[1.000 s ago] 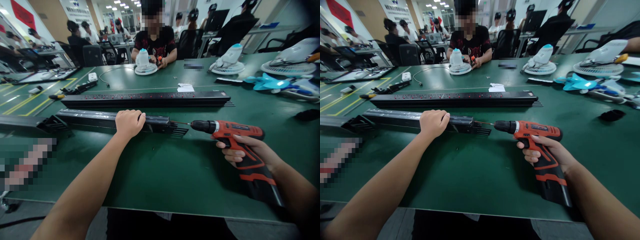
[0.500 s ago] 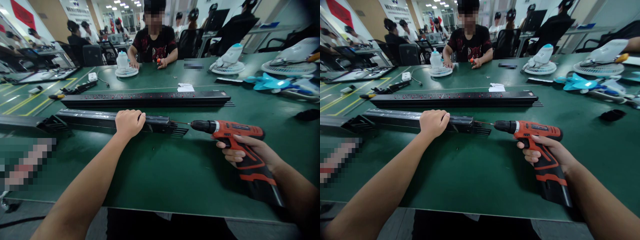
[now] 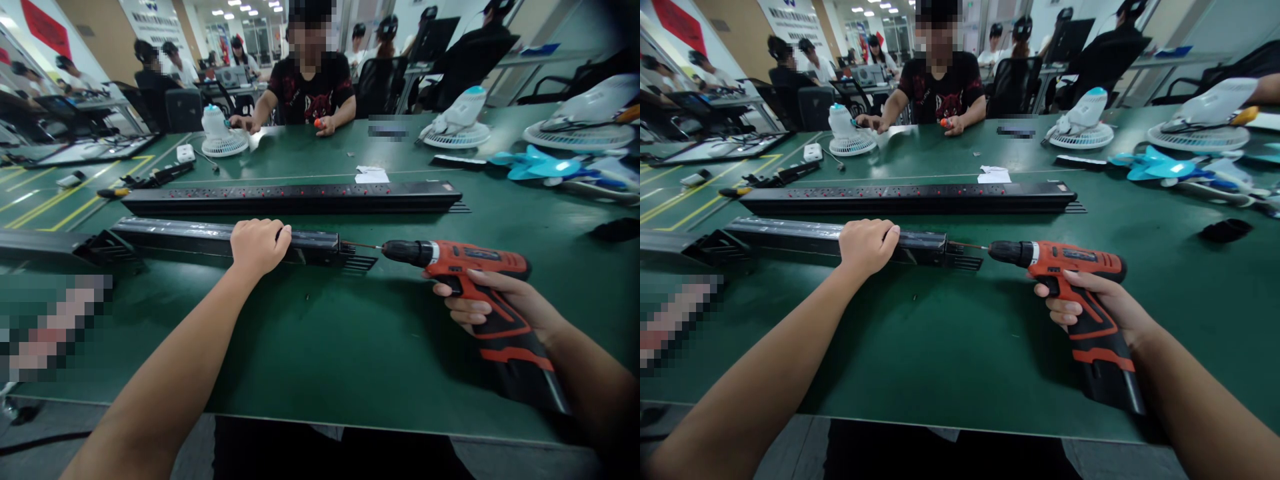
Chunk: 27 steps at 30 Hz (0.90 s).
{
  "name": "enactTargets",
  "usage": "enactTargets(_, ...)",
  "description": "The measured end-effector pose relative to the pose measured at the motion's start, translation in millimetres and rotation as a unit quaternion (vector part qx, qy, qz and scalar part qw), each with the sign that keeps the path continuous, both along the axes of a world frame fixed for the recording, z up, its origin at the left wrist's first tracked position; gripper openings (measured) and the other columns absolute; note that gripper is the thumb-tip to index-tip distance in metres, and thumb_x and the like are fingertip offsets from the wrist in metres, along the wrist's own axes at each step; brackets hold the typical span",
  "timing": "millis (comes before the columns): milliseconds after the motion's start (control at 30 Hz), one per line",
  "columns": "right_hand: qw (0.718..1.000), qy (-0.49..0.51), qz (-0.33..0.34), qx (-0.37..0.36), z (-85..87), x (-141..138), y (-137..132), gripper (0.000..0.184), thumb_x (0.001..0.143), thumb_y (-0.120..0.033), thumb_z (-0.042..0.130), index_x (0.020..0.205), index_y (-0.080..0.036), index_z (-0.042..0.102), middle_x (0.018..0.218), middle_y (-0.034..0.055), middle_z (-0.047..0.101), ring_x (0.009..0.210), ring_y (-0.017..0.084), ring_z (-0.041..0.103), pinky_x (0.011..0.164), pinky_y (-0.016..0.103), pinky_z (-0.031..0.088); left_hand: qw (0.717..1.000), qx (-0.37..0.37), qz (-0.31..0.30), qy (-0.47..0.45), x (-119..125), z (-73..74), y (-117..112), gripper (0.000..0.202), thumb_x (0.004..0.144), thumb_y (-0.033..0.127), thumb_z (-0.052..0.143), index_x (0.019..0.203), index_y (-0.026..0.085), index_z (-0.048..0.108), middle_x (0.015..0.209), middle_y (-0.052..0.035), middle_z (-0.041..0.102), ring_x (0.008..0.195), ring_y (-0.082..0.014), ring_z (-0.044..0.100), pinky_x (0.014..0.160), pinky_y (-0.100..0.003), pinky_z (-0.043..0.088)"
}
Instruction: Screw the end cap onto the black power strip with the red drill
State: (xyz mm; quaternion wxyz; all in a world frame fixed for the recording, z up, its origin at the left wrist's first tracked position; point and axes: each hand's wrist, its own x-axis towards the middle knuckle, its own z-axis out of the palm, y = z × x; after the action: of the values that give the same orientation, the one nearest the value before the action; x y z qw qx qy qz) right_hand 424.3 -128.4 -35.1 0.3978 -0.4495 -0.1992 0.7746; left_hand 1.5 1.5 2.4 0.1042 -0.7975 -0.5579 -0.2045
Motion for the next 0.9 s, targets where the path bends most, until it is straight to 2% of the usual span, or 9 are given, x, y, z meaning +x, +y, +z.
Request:
enactTargets(300,1.0,-0.005,-0.013,-0.008,1.3,-3.9,0.0,0.032,0.077,-0.045,0.085,0.095,-0.023,0.07,0.053,-0.0054,0.037,0.047,0.015,0.035,0.041,0.026,0.046,1.0,0.003,0.003,-0.003,0.5,-0.4,-0.1,0.05,0.105,0.044,0.036,0.078,0.022,0.072,0.079,-0.0087,0.075,0.077,-0.0276,0.065,0.079,-0.044,0.041)
enactTargets(433,0.999,-0.006,-0.004,-0.037,4.3,-4.2,-0.2,0.035,0.077,-0.047,0.085,0.095,-0.023,0.067,0.056,-0.0047,0.038,0.05,0.015,0.04,0.043,0.023,0.047,1.0,-0.006,0.003,-0.006,0.0,-0.4,0.4,0.051,0.105,0.044,0.035,0.078,0.023,0.072,0.077,-0.0091,0.074,0.077,-0.0279,0.065,0.08,-0.044,0.041)
enactTargets(567,0.999,0.014,-0.015,-0.045,8.7,-7.4,-1.0,0.034,0.076,-0.043,0.087,0.094,-0.023,0.067,0.055,-0.0053,0.039,0.05,0.013,0.038,0.044,0.021,0.047,1.0,-0.008,0.003,-0.006,0.1,-0.5,0.3,0.051,0.105,0.044,0.035,0.078,0.022,0.072,0.077,-0.0092,0.073,0.077,-0.0282,0.065,0.08,-0.044,0.04)
enactTargets(800,0.998,0.034,-0.011,-0.053,24.8,-14.7,-6.6,0.028,0.082,-0.038,0.086,0.098,-0.021,0.07,0.058,-0.0035,0.045,0.054,0.015,0.045,0.05,0.022,0.051,1.0,0.003,0.003,-0.003,0.6,-0.5,-0.6,0.05,0.105,0.044,0.036,0.078,0.023,0.072,0.078,-0.0086,0.074,0.076,-0.0271,0.065,0.078,-0.043,0.04)
enactTargets(900,0.999,0.026,-0.002,-0.047,21.7,-13.1,-5.7,0.03,0.081,-0.04,0.088,0.097,-0.019,0.072,0.057,-0.0037,0.044,0.053,0.014,0.043,0.05,0.021,0.051,1.0,0.006,0.003,0.003,0.6,-0.7,-0.1,0.05,0.105,0.043,0.036,0.078,0.022,0.071,0.078,-0.0082,0.075,0.075,-0.0264,0.065,0.078,-0.043,0.04)
